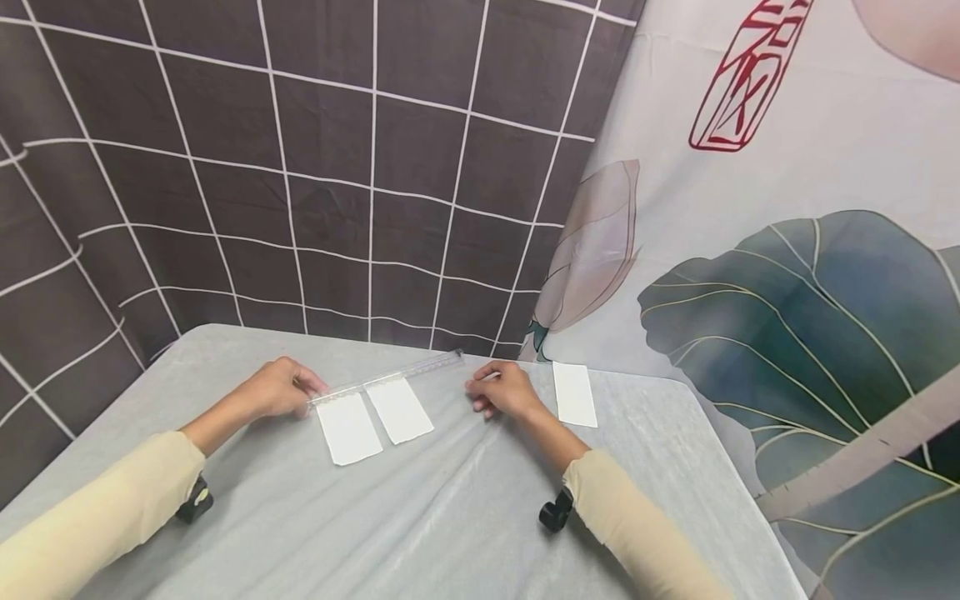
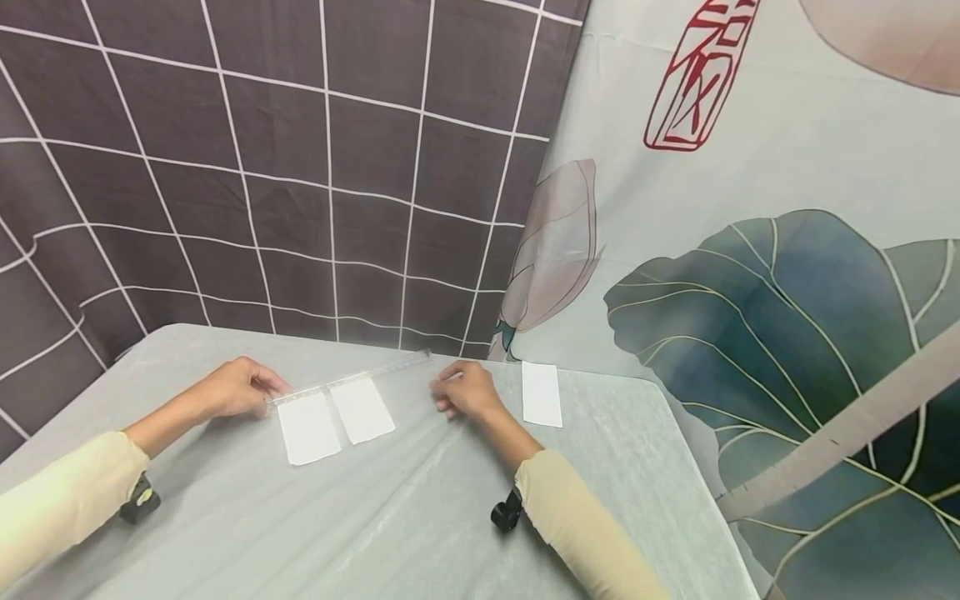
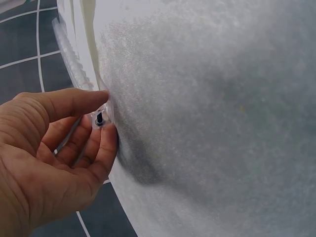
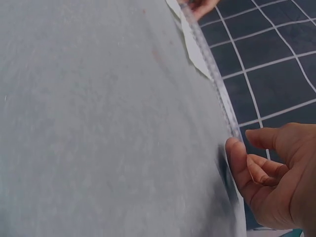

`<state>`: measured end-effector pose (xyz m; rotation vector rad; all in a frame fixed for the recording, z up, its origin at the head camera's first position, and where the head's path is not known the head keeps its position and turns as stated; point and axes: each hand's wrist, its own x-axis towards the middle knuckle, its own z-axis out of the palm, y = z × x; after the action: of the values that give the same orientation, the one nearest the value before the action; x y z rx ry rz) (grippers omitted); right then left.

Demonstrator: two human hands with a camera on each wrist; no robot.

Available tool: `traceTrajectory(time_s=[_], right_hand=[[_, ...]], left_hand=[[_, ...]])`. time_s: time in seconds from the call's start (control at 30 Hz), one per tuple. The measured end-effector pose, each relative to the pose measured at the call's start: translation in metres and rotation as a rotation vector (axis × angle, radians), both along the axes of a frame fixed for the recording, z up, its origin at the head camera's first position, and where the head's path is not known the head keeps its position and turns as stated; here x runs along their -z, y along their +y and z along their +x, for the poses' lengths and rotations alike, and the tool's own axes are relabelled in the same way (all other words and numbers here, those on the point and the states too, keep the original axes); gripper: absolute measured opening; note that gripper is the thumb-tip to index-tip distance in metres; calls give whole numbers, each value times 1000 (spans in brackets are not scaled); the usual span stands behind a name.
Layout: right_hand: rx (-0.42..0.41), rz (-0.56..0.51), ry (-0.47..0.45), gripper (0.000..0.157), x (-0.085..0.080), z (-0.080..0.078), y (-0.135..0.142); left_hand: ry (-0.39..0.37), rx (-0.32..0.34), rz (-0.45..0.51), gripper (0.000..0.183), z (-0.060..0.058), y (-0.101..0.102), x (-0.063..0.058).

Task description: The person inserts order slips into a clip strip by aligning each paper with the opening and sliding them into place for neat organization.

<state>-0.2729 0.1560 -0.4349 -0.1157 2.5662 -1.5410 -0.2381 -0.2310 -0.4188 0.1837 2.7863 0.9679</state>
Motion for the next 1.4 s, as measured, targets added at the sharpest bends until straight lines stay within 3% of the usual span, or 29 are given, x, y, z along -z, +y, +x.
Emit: traceTrajectory(time_s=[0.23, 1.0, 1.4], right_hand=[[31, -11, -6, 27, 1, -4, 17], [138, 125, -24, 29, 5, -8, 74], [184, 89, -14, 29, 3, -11, 101]], left_hand=[[-1, 11, -2, 50, -1, 0, -1], [17, 25, -33, 49, -2, 2, -4], [27, 40, -26, 47, -2, 2, -5]])
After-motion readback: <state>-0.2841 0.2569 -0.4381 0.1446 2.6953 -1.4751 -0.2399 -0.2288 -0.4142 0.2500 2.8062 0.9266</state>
